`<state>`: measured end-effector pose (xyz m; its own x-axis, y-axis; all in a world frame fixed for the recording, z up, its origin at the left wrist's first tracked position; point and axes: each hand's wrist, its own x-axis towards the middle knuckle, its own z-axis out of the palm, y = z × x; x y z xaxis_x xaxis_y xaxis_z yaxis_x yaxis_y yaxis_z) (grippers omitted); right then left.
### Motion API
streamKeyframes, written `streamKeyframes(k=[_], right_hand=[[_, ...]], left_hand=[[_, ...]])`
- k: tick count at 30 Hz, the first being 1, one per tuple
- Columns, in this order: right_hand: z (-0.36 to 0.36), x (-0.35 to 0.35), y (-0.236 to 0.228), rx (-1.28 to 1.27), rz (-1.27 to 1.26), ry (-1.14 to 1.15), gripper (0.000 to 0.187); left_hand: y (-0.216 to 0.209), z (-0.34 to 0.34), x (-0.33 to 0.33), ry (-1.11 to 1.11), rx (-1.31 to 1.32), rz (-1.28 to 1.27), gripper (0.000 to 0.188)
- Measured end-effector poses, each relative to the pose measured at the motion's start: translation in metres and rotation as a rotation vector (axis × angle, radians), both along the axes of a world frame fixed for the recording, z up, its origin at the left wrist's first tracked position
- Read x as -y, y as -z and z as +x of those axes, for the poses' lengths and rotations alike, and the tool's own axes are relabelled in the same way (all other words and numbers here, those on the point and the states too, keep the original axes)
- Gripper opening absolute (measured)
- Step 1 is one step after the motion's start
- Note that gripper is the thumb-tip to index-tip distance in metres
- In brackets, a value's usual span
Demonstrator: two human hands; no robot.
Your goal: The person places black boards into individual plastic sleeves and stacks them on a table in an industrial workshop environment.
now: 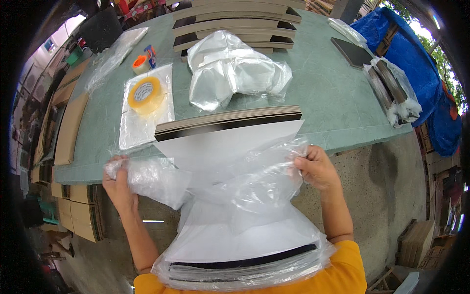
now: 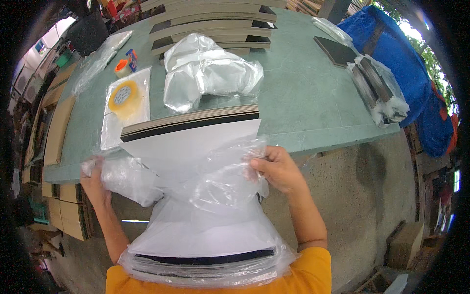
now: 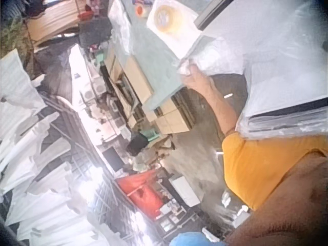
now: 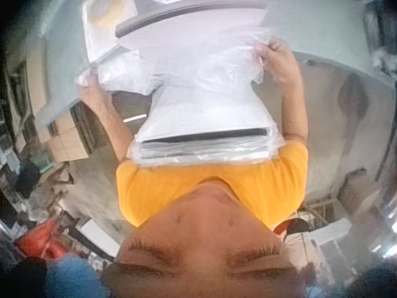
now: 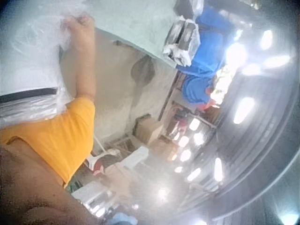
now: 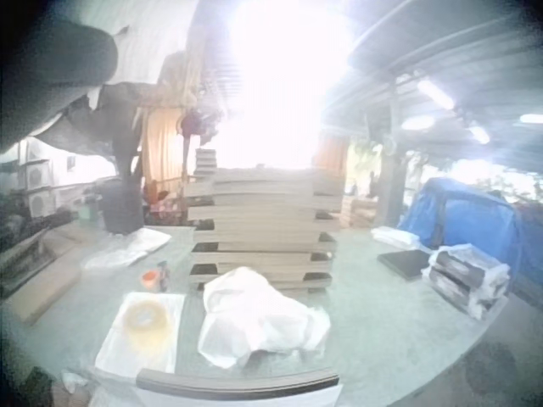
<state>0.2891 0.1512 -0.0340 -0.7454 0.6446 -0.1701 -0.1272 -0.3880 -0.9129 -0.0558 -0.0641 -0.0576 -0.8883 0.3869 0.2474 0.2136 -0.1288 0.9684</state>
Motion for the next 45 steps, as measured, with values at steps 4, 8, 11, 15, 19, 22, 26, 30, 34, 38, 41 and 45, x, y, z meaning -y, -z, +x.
streamKeyframes(k=[4,8,11,15,19,22,26,30,34,38,41,45], right_hand=[[-0.038,0.014,0.001,0.093,0.205,-0.145,0.015],[-0.047,0.032,-0.039,0.052,0.635,-0.086,0.02],[0.012,0.014,-0.05,0.162,0.614,0.29,0.038],[0.116,-0.032,0.029,1.017,0.693,0.123,0.063],[0.138,-0.025,0.178,0.733,0.383,-0.016,0.059],[0.095,-0.015,0.179,0.476,0.106,0.272,0.046],[0.039,-0.002,0.073,0.333,0.259,0.064,0.032],[-0.029,0.027,0.003,0.086,0.346,0.032,0.029],[-0.045,0.031,-0.015,-0.008,0.422,-0.011,0.036],[-0.013,0.008,-0.021,0.002,0.448,0.077,0.033],[-0.004,0.003,-0.041,0.014,0.379,0.084,0.033],[0.004,-0.008,-0.04,0.135,0.457,0.08,0.031]], left_hand=[[-0.038,0.072,-0.039,0.457,0.114,-0.032,0.046],[-0.038,0.121,-0.091,0.942,-0.53,-0.252,0.034],[-0.021,0.108,-0.089,0.843,-0.315,-0.41,0.02],[-0.033,0.102,-0.081,0.798,0.007,-0.411,0.019],[-0.028,0.107,-0.083,0.845,-0.157,-0.361,0.018],[-0.029,0.103,-0.079,0.766,-0.523,-0.229,0.018],[-0.049,0.114,-0.063,0.696,-0.253,0.004,0.019],[-0.057,0.149,-0.083,0.914,-0.228,-0.122,0.027],[-0.022,0.123,-0.088,0.97,-0.162,-0.34,0.026],[-0.05,0.083,-0.068,0.686,0.137,-0.335,0.022],[-0.054,0.076,-0.068,0.701,-0.151,-0.288,0.014],[-0.045,0.063,-0.068,0.61,-0.529,-0.029,0.01]])
